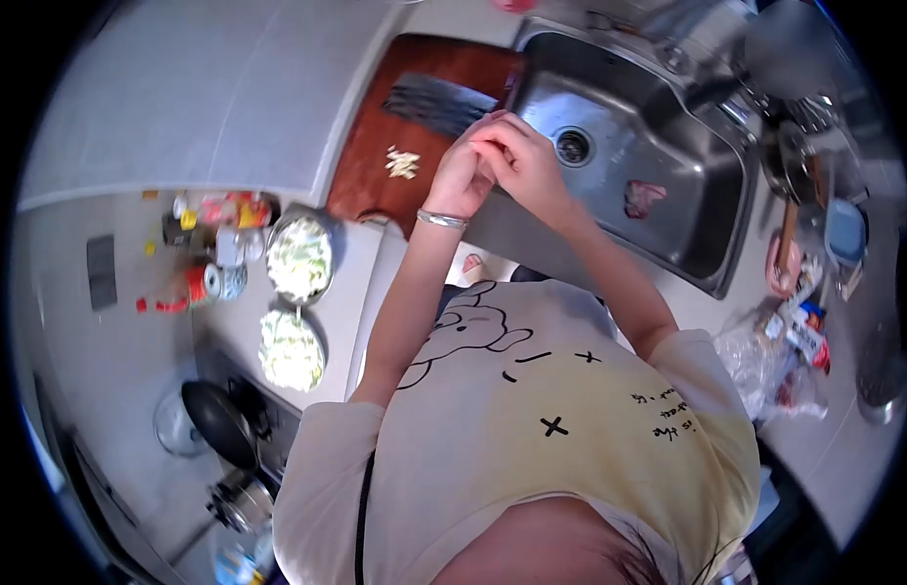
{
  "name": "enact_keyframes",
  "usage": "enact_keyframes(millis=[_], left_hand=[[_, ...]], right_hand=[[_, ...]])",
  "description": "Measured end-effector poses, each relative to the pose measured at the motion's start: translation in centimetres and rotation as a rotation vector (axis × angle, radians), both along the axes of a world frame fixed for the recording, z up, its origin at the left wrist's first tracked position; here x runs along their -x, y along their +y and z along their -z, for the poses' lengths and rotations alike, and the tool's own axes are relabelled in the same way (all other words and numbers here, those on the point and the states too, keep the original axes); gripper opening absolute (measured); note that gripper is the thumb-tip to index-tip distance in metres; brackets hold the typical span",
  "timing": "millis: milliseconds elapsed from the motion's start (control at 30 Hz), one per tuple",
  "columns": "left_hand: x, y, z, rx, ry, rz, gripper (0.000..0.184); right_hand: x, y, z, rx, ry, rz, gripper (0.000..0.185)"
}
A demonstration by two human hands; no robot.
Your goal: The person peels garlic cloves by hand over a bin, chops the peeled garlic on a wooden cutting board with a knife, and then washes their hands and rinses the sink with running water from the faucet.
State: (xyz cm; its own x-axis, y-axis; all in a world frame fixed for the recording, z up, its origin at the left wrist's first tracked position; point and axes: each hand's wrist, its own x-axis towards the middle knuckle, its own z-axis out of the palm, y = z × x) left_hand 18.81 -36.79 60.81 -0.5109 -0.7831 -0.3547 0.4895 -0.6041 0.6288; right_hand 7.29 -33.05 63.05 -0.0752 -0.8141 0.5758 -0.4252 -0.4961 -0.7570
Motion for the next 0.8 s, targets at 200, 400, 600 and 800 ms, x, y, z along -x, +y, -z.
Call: enact_keyframes(millis=[200, 400, 600, 800], left_hand=[[7.7, -1.3, -2.1, -0.190, 0.288, 0.033, 0.050], [13.0, -1.9, -1.1, -0.271, 0.339, 0.054, 0.053], [15.1, -2.4, -0.5, -0.317, 0.285, 0.080, 0.053], [17.3, -4.7, -1.3, -0.273, 0.226, 0.067, 0.052]], right_hand=[[12.6, 2.7, 8.1, -0.127, 0.222, 0.417, 0.015], [14.9, 2.2, 7.5, -0.436, -0.634, 0.173, 0.019], [19.7, 2.0, 8.9, -0.600, -0.912, -0.118, 0.013], [30.4, 2.0, 7.1, -0.771, 0.544, 0.671, 0.031]])
